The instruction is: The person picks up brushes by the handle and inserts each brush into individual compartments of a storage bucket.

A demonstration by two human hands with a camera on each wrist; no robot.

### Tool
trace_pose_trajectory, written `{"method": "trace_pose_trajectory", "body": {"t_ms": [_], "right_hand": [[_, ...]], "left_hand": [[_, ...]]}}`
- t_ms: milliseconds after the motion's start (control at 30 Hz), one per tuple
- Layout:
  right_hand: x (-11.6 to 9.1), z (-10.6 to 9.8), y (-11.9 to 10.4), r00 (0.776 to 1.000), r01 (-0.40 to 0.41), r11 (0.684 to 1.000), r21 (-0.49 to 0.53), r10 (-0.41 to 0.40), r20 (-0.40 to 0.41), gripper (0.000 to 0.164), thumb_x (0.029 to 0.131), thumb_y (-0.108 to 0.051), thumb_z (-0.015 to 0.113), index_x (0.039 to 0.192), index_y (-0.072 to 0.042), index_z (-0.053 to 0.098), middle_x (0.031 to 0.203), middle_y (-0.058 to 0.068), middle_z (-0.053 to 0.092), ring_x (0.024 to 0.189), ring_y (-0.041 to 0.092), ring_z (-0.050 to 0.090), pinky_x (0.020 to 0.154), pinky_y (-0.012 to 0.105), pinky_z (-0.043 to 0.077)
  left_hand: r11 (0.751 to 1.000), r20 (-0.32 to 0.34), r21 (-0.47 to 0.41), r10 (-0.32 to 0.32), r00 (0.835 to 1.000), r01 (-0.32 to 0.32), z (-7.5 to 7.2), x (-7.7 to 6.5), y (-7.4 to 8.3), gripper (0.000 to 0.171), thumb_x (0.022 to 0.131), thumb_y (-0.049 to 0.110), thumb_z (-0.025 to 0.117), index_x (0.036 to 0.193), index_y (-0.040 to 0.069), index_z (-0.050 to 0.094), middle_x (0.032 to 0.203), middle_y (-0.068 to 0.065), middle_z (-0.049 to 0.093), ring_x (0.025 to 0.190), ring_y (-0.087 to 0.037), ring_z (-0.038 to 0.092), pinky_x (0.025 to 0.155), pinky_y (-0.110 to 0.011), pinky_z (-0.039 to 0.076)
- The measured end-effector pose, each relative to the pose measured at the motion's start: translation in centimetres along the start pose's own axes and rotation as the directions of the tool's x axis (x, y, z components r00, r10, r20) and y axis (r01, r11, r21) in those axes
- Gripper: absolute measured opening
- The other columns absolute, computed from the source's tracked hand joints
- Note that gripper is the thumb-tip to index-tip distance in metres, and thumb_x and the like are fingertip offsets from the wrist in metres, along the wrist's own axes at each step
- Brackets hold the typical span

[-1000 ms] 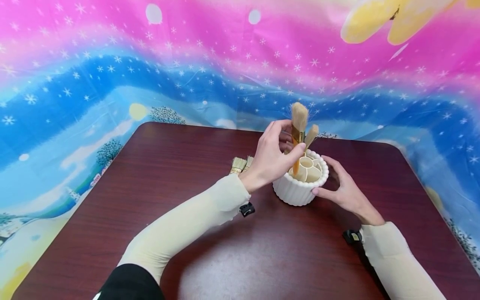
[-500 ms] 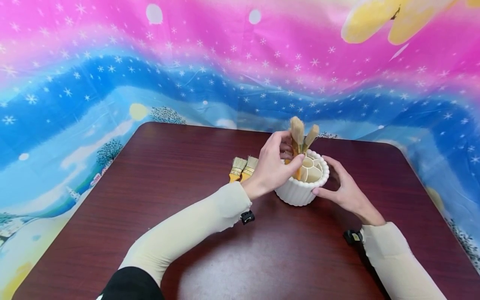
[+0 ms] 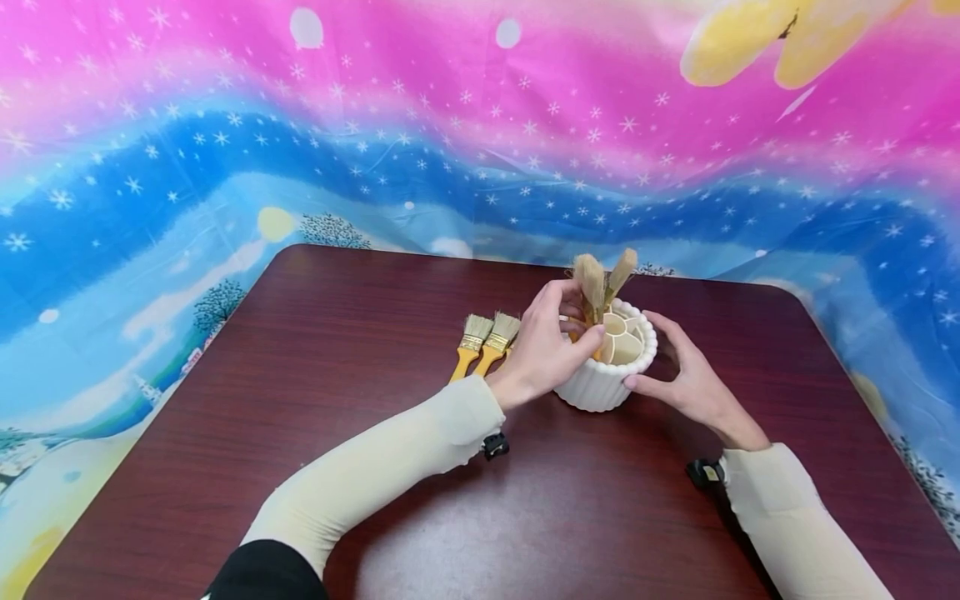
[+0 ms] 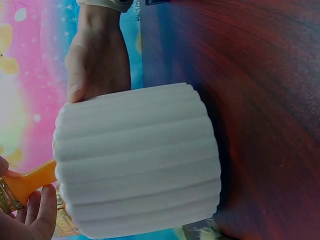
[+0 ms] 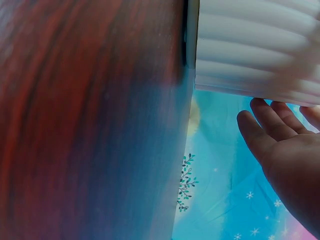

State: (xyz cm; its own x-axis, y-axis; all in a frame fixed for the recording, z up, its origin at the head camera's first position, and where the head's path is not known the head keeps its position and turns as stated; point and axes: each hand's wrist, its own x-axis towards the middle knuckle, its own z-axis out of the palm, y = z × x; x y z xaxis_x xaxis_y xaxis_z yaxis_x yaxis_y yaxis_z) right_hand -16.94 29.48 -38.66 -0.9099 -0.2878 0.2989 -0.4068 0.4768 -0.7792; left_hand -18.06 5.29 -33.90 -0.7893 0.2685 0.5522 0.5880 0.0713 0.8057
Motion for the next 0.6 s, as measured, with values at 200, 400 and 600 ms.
{"method": "trace_pose_trajectory", "body": {"t_ms": [200,400,600], "right_hand": [[-0.2,0.0,-2.6,1.0,0.015,1.0,0.0,-0.015,0.002,0.088,0.073,0.004,0.078,0.145,0.001,0.029,0.134,0.02,0.045,0.11,-0.001,0.049,0.09,0.011,0.038],[-0.3,0.0,-2.8,1.0,0.013,1.0,-0.01,-0.013,0.0,0.087,0.072,0.004,0.078,0.145,0.003,0.028,0.134,0.02,0.045,0.11,-0.001,0.048,0.09,0.011,0.038],[-0.2,-0.1,-2.6,1.0,0.017,1.0,-0.012,-0.017,0.002,0.088,0.073,0.004,0.078,0.145,0.002,0.029,0.134,0.02,0.045,0.109,0.001,0.049,0.089,0.012,0.039]], "left_hand": [[0.998,0.001,0.057,-0.021,1.0,0.021,0.4,-0.5,-0.4,0.048,0.08,0.006,0.07,0.122,0.002,0.047,0.104,-0.006,0.051,0.088,-0.011,0.059,0.078,-0.021,0.052],[0.993,-0.004,0.117,-0.011,1.0,0.011,0.7,-0.9,-0.6,0.048,0.08,0.011,0.071,0.122,0.003,0.048,0.103,-0.006,0.052,0.087,-0.012,0.06,0.079,-0.02,0.051],[0.975,-0.01,0.222,0.012,1.0,-0.009,0.8,-1.1,-0.9,0.046,0.079,0.017,0.072,0.119,0.006,0.051,0.099,-0.002,0.056,0.089,-0.014,0.058,0.08,-0.022,0.045]]}}
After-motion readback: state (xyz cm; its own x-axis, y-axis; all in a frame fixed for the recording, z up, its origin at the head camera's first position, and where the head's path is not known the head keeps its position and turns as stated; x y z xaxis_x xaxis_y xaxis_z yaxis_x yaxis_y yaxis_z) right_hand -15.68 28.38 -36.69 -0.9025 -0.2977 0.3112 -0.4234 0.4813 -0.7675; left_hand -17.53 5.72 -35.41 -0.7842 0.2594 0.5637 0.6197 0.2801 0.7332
